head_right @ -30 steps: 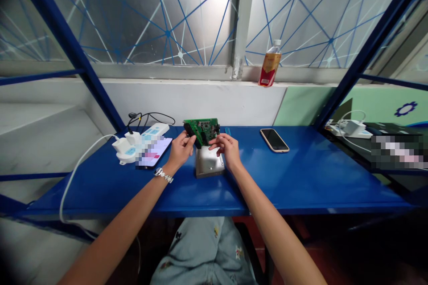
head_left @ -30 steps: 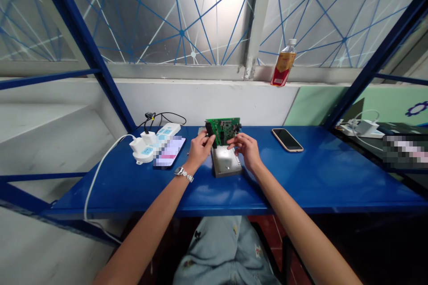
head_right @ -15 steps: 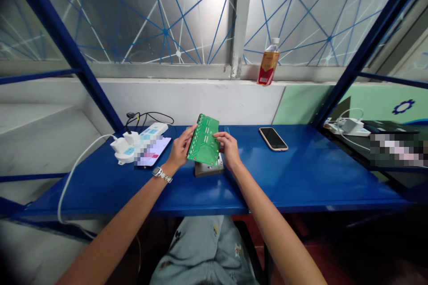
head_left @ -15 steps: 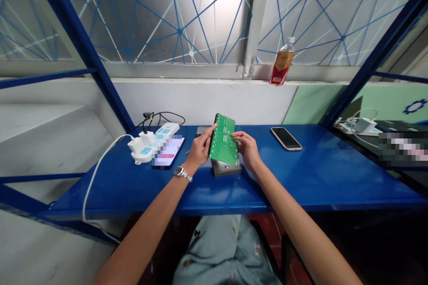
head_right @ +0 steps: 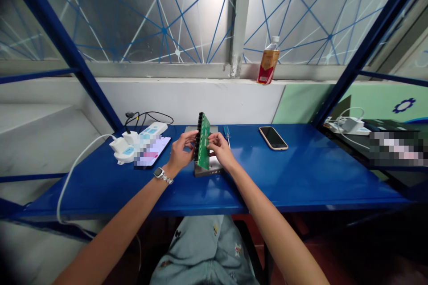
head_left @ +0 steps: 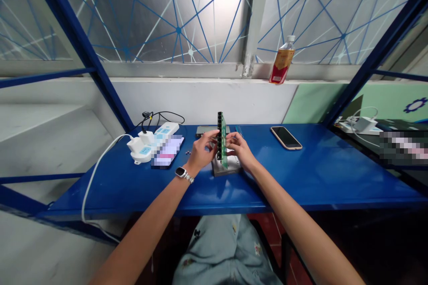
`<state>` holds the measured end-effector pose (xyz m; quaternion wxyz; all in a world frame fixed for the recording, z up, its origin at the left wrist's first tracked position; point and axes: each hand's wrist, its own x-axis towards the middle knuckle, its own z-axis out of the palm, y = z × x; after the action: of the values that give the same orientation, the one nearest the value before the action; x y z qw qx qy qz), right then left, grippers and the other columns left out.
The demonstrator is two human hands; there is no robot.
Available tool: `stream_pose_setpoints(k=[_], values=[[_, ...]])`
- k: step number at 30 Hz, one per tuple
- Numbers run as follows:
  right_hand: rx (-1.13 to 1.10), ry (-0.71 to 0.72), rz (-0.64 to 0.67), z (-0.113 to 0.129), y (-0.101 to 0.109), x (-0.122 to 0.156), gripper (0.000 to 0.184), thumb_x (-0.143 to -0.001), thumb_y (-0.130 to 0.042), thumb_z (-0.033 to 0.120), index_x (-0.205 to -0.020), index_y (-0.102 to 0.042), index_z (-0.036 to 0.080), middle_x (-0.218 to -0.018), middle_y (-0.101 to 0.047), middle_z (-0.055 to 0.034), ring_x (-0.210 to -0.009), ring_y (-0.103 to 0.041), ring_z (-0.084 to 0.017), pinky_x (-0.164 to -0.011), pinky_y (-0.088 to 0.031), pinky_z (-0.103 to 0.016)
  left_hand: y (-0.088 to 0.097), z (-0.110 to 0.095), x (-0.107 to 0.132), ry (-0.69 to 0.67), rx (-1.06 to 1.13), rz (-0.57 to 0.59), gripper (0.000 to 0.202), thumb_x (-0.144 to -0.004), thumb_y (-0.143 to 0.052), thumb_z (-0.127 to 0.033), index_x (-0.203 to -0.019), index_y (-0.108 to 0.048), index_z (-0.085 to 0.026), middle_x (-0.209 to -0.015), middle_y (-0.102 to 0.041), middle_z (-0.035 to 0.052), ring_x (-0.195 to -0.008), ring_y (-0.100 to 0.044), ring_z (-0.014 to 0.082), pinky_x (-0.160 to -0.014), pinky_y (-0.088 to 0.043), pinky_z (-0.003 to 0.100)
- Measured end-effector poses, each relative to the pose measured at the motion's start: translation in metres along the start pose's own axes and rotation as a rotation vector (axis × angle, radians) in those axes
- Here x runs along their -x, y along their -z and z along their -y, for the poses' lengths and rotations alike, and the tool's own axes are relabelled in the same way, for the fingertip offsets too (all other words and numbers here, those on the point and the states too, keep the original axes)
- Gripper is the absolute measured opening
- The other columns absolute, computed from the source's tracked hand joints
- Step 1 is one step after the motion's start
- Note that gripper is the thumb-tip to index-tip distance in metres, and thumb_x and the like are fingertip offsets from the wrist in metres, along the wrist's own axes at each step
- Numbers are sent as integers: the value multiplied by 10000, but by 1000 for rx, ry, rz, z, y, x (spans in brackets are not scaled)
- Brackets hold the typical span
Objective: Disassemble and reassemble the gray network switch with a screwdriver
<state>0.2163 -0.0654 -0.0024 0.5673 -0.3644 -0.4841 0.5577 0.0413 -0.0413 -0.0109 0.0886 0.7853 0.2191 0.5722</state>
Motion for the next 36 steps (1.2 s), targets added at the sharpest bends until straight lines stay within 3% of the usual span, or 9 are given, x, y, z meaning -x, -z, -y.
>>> stream_pose_setpoints(k=[5,9,14,19,22,26,29,32,36], values=[[-26,-14,27,4,-2,2,319,-616,-725,263,-878,-544,242,-789,-590,43,-731,-544,-146,-612,-495,-262,2,-4,-2,-168,-140,-18,370,-946,-627,-182,-1312,-573,-199,-1062,-755,87,-720,-712,93,-586,-555,160],[-33,-10,32,3,-1,2,325,-613,-729,268,-876,-540,243,-785,-596,47,-724,-544,-144,-616,-491,-261,2,-4,-2,-215,-185,-25,372,-947,-631,-188,-1314,-569,-200,-1026,-757,71,-625,-668,69,-583,-557,162],[-26,12,18,0,0,1,327,-610,-726,280,-888,-558,248,-785,-588,44,-709,-531,-152,-593,-462,-264,2,-2,-2,-158,-153,-45,372,-939,-647,-202,-1304,-578,-199,-1078,-739,87,-712,-692,90,-577,-552,166],[12,120,-152,1,3,-2,270,-590,-715,273,-841,-631,223,-758,-573,30,-696,-487,-139,-604,-373,-251,9,7,0,-58,-162,-44,426,-892,-646,-160,-1309,-570,-198,-1107,-720,88,-752,-691,106,-566,-537,171],[32,208,-228,1,8,-5,224,-577,-695,268,-794,-677,215,-758,-590,12,-747,-501,-158,-687,-392,-278,14,11,0,-40,-191,39,513,-862,-622,-89,-1355,-561,-218,-1056,-726,59,-724,-671,101,-598,-540,183],[34,214,-256,4,13,-6,203,-596,-660,282,-781,-716,220,-772,-614,-1,-770,-507,-177,-727,-394,-301,20,13,-2,-53,-251,163,435,-879,-593,-78,-1284,-627,-229,-996,-733,36,-723,-665,107,-651,-542,204],[-8,202,-218,11,13,-1,228,-621,-643,304,-805,-742,212,-831,-655,-21,-792,-532,-188,-717,-402,-303,21,13,-3,-11,-275,138,364,-894,-596,-116,-1238,-653,-219,-973,-752,35,-731,-678,119,-680,-540,220],[-91,154,-104,16,10,4,287,-674,-615,374,-866,-748,208,-815,-672,-43,-713,-541,-191,-601,-386,-297,21,13,-3,74,-275,98,284,-913,-614,-203,-1190,-676,-199,-938,-761,51,-732,-685,145,-684,-530,241],[-109,106,32,12,9,5,331,-683,-595,366,-937,-728,200,-772,-705,-66,-586,-511,-173,-480,-305,-280,19,17,-3,264,-312,20,236,-954,-609,-387,-920,-672,-162,-706,-707,49,-537,-613,150,-553,-449,254]])
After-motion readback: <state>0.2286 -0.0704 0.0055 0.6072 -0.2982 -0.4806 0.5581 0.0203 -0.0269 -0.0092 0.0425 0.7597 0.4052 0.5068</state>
